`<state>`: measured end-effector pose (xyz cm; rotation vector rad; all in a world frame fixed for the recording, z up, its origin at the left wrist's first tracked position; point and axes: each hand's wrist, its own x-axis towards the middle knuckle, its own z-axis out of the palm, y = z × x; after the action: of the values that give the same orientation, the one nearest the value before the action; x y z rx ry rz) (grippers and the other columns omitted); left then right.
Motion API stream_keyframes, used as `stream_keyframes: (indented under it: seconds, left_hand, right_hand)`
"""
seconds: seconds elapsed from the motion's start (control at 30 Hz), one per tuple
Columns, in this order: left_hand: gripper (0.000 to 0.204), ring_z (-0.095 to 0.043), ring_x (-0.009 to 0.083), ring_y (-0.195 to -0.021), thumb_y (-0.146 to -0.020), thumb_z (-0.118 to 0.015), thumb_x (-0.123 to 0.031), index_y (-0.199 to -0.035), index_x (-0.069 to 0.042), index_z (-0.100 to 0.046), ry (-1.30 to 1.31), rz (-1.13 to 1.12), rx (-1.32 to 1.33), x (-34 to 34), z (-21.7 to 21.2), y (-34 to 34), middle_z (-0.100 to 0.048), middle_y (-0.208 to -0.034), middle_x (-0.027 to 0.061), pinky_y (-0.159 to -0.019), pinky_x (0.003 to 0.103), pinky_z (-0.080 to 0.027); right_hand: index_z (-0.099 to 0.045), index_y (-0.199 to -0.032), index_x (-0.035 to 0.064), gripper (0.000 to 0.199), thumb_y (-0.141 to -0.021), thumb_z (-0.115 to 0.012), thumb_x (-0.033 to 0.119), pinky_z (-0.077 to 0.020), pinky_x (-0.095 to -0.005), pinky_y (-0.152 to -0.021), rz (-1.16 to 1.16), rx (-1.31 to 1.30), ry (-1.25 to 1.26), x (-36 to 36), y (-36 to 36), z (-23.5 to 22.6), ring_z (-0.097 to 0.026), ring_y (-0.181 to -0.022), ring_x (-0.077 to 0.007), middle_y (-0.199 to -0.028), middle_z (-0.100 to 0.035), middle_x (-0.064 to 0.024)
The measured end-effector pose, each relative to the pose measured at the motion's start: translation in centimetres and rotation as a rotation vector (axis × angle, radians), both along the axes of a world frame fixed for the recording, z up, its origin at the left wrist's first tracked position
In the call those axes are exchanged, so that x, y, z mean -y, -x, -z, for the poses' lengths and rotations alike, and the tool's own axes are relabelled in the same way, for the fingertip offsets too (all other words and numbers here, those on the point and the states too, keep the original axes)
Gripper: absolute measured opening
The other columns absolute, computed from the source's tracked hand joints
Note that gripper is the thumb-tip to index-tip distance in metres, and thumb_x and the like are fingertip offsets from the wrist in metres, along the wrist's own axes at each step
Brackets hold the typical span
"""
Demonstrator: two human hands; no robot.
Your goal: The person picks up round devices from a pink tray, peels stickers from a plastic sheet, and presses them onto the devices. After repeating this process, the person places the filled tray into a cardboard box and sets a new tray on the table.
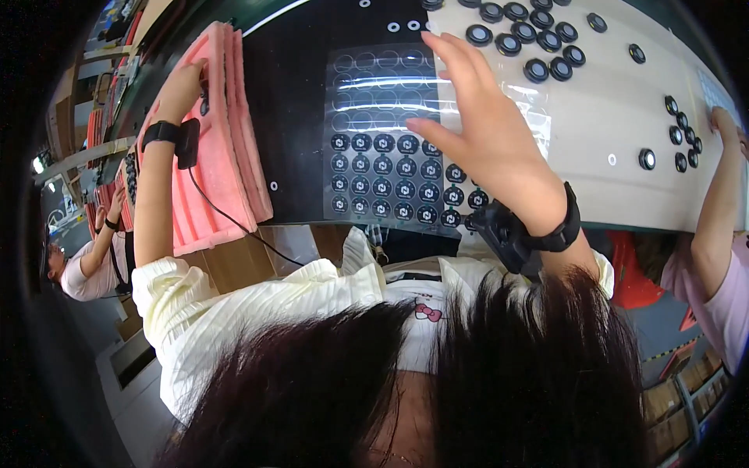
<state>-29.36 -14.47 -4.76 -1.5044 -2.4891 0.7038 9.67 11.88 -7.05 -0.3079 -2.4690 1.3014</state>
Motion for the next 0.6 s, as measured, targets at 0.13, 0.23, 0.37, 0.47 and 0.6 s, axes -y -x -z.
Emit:
stream_keyframes:
  seconds: [0.13,0.23,0.37,0.47,0.6]
  left_hand:
    - [0.033,-0.056,0.0226,-0.064,-0.075,-0.049,-0.005,-0.108,-0.004,-0.051,-0.498,-0.127,0.476,-2.4,-0.6,-1.1,-0.057,-0.073,0.0124,-0.06,0.032,-0.045]
    - [0.046,-0.05,0.0108,-0.07,-0.074,-0.049,0.0,-0.119,-0.009,-0.044,-0.527,-0.474,0.695,1.1,-1.0,2.7,-0.053,-0.076,0.0023,-0.061,0.025,-0.041]
    - [0.034,-0.051,0.0114,-0.067,-0.074,-0.053,-0.004,-0.108,-0.008,-0.052,-0.395,-0.725,0.773,3.5,-0.3,4.1,-0.052,-0.072,0.0016,-0.057,0.027,-0.041]
    - [0.027,-0.054,0.0153,-0.066,-0.073,-0.055,-0.005,-0.1,-0.007,-0.056,-0.371,-0.459,0.637,3.2,0.1,2.1,-0.054,-0.073,0.0041,-0.057,0.029,-0.042]
    - [0.021,-0.057,0.0236,-0.072,-0.072,-0.056,-0.006,-0.093,-0.004,-0.058,-0.331,-0.066,-0.103,1.8,0.3,-1.5,-0.059,-0.08,0.0112,-0.062,0.031,-0.044]
  right_hand:
    - [-0.042,-0.121,0.0097,0.056,-0.071,-0.066,0.008,-0.0432,-0.0294,-0.08,0.059,0.048,0.008,-1.5,-0.3,0.9,-0.054,-0.096,-0.0188,-0.115,-0.048,-0.0087]
    - [-0.056,-0.1,0.006,0.03,-0.071,-0.064,0.008,-0.0444,-0.0272,-0.07,-0.075,0.068,-0.12,-2.1,-0.1,2.3,-0.057,-0.082,-0.0172,-0.094,-0.056,-0.0059]
    - [-0.058,-0.081,0.0038,0.014,-0.07,-0.065,0.008,-0.0447,-0.027,-0.063,-0.126,0.127,-0.107,-0.9,1.1,3.9,-0.056,-0.07,-0.0178,-0.079,-0.056,-0.0055]
    - [-0.058,-0.077,0.0043,0.012,-0.069,-0.065,0.008,-0.0449,-0.0276,-0.061,-0.123,0.128,-0.151,-0.4,1.4,5.0,-0.056,-0.067,-0.0184,-0.075,-0.056,-0.0053]
    - [-0.059,-0.072,0.0053,0.01,-0.067,-0.066,0.01,-0.0449,-0.0284,-0.059,-0.111,0.116,-0.232,0.1,1.8,6.1,-0.056,-0.066,-0.0192,-0.07,-0.056,-0.005]
